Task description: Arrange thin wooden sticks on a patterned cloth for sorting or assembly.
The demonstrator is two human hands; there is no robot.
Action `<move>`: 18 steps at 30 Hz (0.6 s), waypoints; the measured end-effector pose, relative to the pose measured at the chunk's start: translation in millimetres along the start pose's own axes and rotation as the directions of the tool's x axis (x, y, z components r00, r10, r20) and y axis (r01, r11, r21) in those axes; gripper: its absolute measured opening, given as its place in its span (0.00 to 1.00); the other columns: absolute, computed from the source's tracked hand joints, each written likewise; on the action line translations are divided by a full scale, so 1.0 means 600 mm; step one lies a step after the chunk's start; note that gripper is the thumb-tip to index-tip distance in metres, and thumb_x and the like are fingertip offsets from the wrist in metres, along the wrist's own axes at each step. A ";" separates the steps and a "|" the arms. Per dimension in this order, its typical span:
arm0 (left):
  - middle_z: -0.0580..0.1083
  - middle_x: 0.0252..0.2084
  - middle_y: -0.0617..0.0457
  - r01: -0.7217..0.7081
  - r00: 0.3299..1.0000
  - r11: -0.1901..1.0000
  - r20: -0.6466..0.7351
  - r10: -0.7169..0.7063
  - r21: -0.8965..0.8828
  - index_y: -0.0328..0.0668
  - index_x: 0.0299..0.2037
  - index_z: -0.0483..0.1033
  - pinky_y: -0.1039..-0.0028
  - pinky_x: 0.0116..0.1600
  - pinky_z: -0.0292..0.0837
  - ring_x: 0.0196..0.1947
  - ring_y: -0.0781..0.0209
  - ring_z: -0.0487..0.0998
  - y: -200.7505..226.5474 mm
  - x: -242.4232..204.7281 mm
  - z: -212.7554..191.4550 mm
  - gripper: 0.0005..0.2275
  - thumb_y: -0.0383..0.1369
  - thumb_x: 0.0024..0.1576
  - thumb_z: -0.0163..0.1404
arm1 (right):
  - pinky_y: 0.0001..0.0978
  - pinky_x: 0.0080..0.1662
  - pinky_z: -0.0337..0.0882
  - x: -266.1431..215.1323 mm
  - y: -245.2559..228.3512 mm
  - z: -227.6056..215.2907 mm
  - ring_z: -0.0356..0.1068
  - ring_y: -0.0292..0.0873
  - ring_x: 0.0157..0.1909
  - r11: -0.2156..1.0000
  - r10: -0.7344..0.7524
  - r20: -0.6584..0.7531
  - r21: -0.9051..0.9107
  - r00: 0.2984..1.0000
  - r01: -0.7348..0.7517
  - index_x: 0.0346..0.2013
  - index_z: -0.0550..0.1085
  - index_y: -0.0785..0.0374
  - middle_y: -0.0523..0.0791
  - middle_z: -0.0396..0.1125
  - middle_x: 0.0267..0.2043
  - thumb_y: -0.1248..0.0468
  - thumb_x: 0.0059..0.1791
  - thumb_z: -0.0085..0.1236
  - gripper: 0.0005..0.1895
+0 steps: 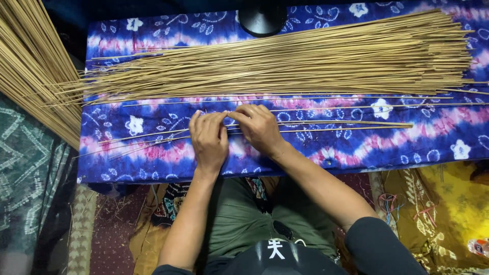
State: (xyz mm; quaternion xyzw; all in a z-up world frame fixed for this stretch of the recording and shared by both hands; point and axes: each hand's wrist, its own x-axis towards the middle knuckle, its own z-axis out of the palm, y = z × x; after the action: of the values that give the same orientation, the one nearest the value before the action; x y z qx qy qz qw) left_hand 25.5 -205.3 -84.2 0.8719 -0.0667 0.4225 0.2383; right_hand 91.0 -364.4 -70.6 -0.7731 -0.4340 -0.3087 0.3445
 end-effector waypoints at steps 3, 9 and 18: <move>0.80 0.40 0.59 0.062 0.998 0.998 -0.026 -0.061 0.033 0.49 0.43 0.82 0.58 0.68 0.61 0.45 0.59 0.79 -0.012 -0.005 0.000 0.13 0.20 0.52 0.55 | 0.38 0.44 0.70 -0.003 0.008 0.001 0.74 0.48 0.45 1.000 0.015 -0.028 -0.012 0.999 -0.015 0.46 0.78 0.56 0.45 0.72 0.42 0.70 0.53 0.53 0.10; 0.80 0.44 0.55 -0.009 0.999 1.000 0.037 0.008 0.021 0.46 0.48 0.80 0.53 0.70 0.57 0.50 0.54 0.77 0.013 0.015 -0.014 0.16 0.21 0.49 0.59 | 0.37 0.43 0.69 -0.005 0.008 -0.003 0.74 0.48 0.45 1.000 0.017 -0.032 -0.003 0.999 -0.017 0.46 0.78 0.54 0.44 0.71 0.42 0.69 0.54 0.50 0.11; 0.80 0.46 0.57 0.024 1.000 0.999 0.004 -0.024 0.047 0.48 0.48 0.80 0.56 0.68 0.57 0.49 0.57 0.77 0.017 0.017 -0.023 0.14 0.21 0.53 0.57 | 0.38 0.40 0.68 0.005 0.002 -0.020 0.73 0.48 0.41 1.000 0.017 -0.006 -0.004 1.000 -0.017 0.46 0.77 0.54 0.44 0.71 0.40 0.71 0.53 0.52 0.11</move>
State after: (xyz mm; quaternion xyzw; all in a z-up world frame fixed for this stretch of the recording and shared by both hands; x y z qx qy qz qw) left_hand 19.1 -207.0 -65.4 0.8789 -0.0467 0.4191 0.2228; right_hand 91.4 -373.1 -61.4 -0.7767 -0.4256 -0.3087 0.3467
